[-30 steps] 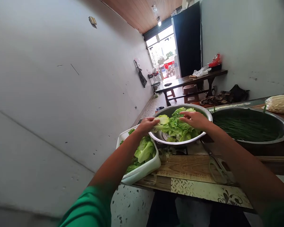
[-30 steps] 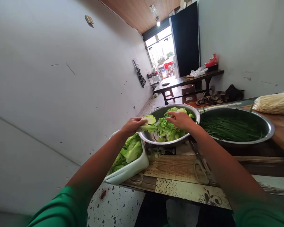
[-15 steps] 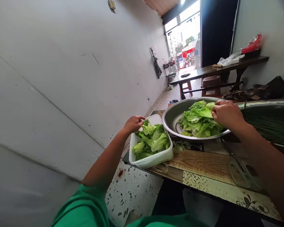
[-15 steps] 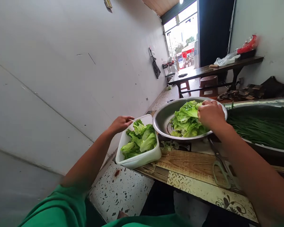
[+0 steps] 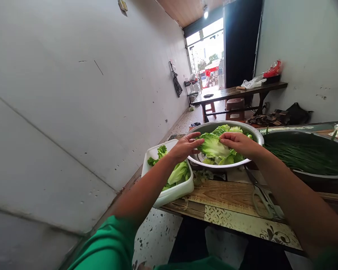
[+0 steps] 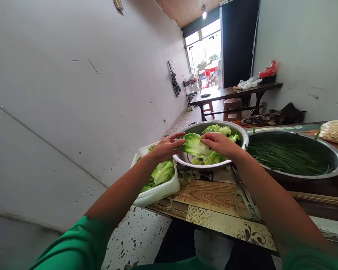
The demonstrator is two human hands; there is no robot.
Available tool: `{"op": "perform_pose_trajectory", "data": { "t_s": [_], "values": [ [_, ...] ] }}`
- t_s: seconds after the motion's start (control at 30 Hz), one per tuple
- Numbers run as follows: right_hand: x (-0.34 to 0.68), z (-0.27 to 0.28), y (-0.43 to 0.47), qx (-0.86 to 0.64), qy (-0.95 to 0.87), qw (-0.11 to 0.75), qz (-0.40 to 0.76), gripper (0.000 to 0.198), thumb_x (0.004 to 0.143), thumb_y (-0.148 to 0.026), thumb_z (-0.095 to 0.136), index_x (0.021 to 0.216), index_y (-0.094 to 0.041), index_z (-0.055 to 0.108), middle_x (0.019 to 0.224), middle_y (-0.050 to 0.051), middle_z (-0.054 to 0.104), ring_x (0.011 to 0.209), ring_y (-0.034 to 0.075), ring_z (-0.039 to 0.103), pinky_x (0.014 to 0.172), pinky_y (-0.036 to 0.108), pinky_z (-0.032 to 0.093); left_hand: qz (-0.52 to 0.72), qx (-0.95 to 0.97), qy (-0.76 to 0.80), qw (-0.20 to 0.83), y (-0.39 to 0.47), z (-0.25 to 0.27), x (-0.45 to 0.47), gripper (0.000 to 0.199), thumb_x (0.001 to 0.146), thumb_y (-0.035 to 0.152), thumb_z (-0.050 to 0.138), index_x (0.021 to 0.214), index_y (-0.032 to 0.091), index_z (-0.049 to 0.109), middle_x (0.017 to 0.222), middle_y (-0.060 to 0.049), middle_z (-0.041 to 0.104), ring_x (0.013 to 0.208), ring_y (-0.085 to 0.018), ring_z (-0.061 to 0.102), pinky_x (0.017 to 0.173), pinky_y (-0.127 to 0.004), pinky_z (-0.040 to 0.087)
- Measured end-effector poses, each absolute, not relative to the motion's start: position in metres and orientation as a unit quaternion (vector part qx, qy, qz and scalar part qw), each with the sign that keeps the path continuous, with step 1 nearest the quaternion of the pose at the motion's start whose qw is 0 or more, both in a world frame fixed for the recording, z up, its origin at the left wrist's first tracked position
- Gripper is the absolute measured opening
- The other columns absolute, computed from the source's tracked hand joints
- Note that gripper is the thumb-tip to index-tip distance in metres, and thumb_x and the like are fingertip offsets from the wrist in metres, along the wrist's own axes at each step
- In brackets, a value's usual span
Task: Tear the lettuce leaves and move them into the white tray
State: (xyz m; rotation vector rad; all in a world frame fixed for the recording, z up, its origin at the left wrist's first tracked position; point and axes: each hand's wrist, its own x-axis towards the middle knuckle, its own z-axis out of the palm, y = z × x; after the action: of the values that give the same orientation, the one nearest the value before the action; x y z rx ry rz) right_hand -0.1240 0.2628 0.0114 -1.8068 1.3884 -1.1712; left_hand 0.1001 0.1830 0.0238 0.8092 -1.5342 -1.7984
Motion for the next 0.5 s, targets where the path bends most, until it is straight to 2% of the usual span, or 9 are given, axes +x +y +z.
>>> {"op": "perform_pose_trajectory", "data": {
  "t_s": [0.1, 0.2, 0.3, 0.4, 0.5],
  "values": [
    [-0.127, 0.012, 0.263, -0.652, 0.514, 0.322, -0.456, 0.036, 0.078, -0.055, 0.068, 0.084, -0.019, 0.065, 0.068, -0.001, 0.054, 0.061, 0.012, 0.049, 0.061, 0.029, 0.044, -0.720, 0.307, -0.530, 0.325, 0.180, 0.022, 0.098, 0.042, 0.075, 0.005, 0.080, 0.115, 0.014, 0.067, 0.091, -0.004, 0.072, 0.068, -0.010, 0.067, 0.062, -0.022, 0.056],
    [-0.131, 0.013, 0.263, -0.596, 0.502, 0.384, -0.495, 0.036, 0.074, -0.052, 0.075, 0.089, -0.020, 0.066, 0.076, 0.001, 0.064, 0.065, 0.013, 0.060, 0.066, 0.031, 0.051, -0.758, 0.301, -0.469, 0.340, 0.175, 0.021, 0.104, 0.029, 0.075, -0.001, 0.076, 0.100, 0.012, 0.068, 0.084, -0.003, 0.073, 0.066, -0.011, 0.068, 0.061, -0.023, 0.057],
    [-0.133, 0.015, 0.266, -0.552, 0.468, 0.454, -0.520, 0.039, 0.074, -0.048, 0.079, 0.097, -0.019, 0.066, 0.086, 0.005, 0.072, 0.072, 0.017, 0.069, 0.070, 0.032, 0.056, -0.790, 0.317, -0.421, 0.313, 0.168, 0.020, 0.113, 0.017, 0.080, -0.002, 0.071, 0.088, 0.012, 0.065, 0.071, 0.000, 0.068, 0.055, -0.008, 0.062, 0.048, -0.017, 0.049],
    [-0.130, 0.019, 0.272, -0.553, 0.416, 0.506, -0.515, 0.039, 0.078, -0.043, 0.079, 0.106, -0.019, 0.067, 0.099, 0.008, 0.076, 0.080, 0.017, 0.072, 0.077, 0.032, 0.058, -0.813, 0.346, -0.381, 0.272, 0.162, 0.015, 0.120, 0.016, 0.083, 0.000, 0.068, 0.082, 0.013, 0.060, 0.062, 0.003, 0.060, 0.046, -0.006, 0.053, 0.041, -0.014, 0.038],
    [-0.124, 0.022, 0.278, -0.577, 0.350, 0.540, -0.503, 0.041, 0.083, -0.041, 0.075, 0.117, -0.020, 0.066, 0.112, 0.009, 0.075, 0.086, 0.016, 0.073, 0.085, 0.032, 0.059, -0.823, 0.360, -0.356, 0.259, 0.160, 0.009, 0.123, 0.017, 0.084, -0.001, 0.065, 0.082, 0.015, 0.057, 0.062, 0.004, 0.058, 0.044, -0.005, 0.049, 0.040, -0.015, 0.036]
  ]
}}
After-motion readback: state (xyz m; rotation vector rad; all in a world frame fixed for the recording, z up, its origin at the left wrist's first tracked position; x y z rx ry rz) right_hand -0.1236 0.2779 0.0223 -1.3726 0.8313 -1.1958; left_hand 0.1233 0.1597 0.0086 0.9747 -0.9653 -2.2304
